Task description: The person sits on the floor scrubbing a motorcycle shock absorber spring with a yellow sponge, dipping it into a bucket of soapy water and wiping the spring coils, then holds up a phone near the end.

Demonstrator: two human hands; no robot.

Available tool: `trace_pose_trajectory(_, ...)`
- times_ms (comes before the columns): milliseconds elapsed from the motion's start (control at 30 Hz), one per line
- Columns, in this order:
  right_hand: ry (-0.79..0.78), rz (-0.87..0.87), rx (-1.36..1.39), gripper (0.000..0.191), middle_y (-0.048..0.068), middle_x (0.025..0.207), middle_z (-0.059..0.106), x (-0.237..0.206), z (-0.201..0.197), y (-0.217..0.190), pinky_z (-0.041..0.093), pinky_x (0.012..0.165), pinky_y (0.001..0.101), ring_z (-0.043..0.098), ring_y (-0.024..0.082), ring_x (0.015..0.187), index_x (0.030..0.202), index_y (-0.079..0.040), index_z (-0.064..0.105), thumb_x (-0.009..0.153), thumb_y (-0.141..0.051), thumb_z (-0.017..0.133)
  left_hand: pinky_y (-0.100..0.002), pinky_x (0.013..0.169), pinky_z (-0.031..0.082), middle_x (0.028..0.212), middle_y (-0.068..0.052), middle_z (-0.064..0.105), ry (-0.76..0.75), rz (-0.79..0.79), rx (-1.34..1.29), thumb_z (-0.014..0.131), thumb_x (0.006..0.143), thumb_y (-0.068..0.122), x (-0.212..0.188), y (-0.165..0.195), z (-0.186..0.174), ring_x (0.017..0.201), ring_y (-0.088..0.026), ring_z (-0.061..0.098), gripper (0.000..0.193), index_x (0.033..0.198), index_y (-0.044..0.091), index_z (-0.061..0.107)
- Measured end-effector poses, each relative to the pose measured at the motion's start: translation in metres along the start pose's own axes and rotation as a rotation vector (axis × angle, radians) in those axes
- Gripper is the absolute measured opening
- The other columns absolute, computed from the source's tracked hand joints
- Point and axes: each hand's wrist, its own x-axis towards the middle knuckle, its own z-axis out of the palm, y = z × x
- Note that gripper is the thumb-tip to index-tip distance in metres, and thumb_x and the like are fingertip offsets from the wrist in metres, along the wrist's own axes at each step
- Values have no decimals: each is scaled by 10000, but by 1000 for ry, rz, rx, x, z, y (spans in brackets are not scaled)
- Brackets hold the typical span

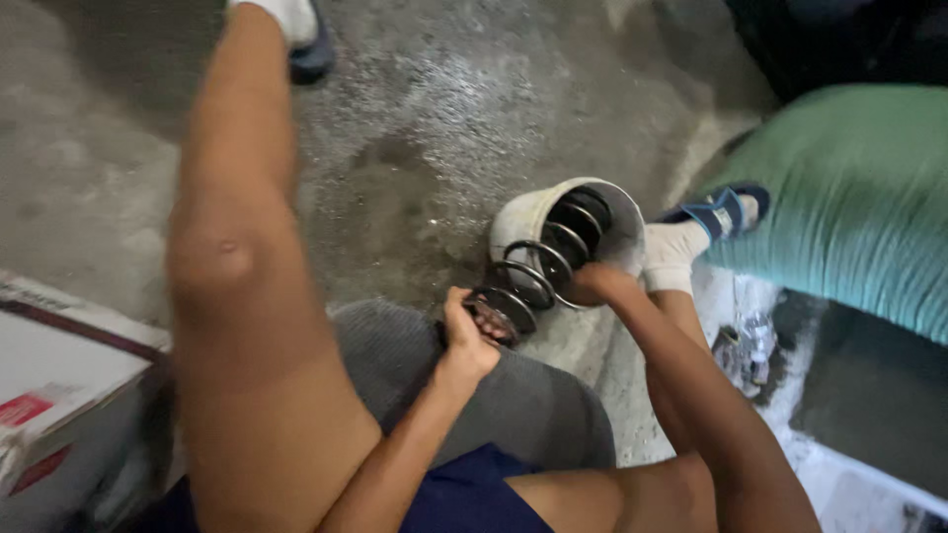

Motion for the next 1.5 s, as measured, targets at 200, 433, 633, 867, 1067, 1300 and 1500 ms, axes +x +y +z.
trace_pose_trajectory(200, 627, -125, 360, 499, 185, 1149, 734, -2, 9, -18, 552, 929, 438, 689, 365, 1074, 1126, -112, 767, 697, -360, 714, -317, 407, 254, 459, 38, 280, -58, 5, -35, 500, 876, 438, -3, 2, 1, 401, -136, 298, 463, 522, 206, 312)
trace_pose_trajectory(433, 257, -129, 161, 400, 196, 1105, 748, -6, -3, 11, 557, 910, 424, 715, 345, 1024, 1129, -107, 720, 848, -390, 735, -307, 418, 251, 479, 40, 302, -31, -33, -38, 511, 875, 435, 1, 1, -3, 419, -126, 306, 453, 535, 203, 323)
trace_pose_trajectory(633, 614, -324, 490, 325, 188, 937, 712, -69, -14, 46, 570, 759, 416, 710, 312, 846, 1043, -21, 658, 788, -173, 791, -307, 409, 247, 487, 50, 300, 37, -2, -35, 531, 857, 428, 9, -4, -9, 417, -119, 320, 375, 596, 200, 387)
trace_pose_trajectory(867, 861, -85, 1080, 372, 86, 1016, 648, -104, 21, 23, 537, 662, 295, 651, 139, 828, 1201, -44, 552, 889, -136, 732, -309, 408, 266, 504, 52, 322, 121, 31, -24, 546, 869, 398, 17, -7, -16, 416, -116, 330, 318, 640, 193, 464)
trace_pose_trajectory(1067, 815, -326, 1547, 176, 40, 949, 600, -88, 60, -25, 473, 549, 237, 565, 84, 678, 1199, -59, 550, 1065, -165, 594, -307, 405, 281, 510, 51, 325, 28, 70, 5, 525, 904, 399, 17, -12, -25, 421, -115, 343, 368, 623, 183, 425)
trace_pose_trajectory(1300, 1019, -328, 1196, 210, 70, 980, 666, -120, 32, -49, 569, 678, 288, 669, 152, 800, 1190, -9, 621, 993, -78, 640, -286, 373, 274, 544, 49, 413, 42, 267, 201, 503, 951, 367, 14, -16, -19, 416, -101, 376, 326, 681, 185, 494)
trace_pose_trajectory(1500, 1204, -215, 981, 137, 120, 958, 733, -142, 29, -68, 593, 741, 306, 757, 209, 831, 980, -3, 657, 873, -30, 738, -289, 389, 276, 590, 16, 461, 18, 463, 473, 496, 965, 298, 15, -24, -24, 447, -99, 399, 283, 738, 140, 555)
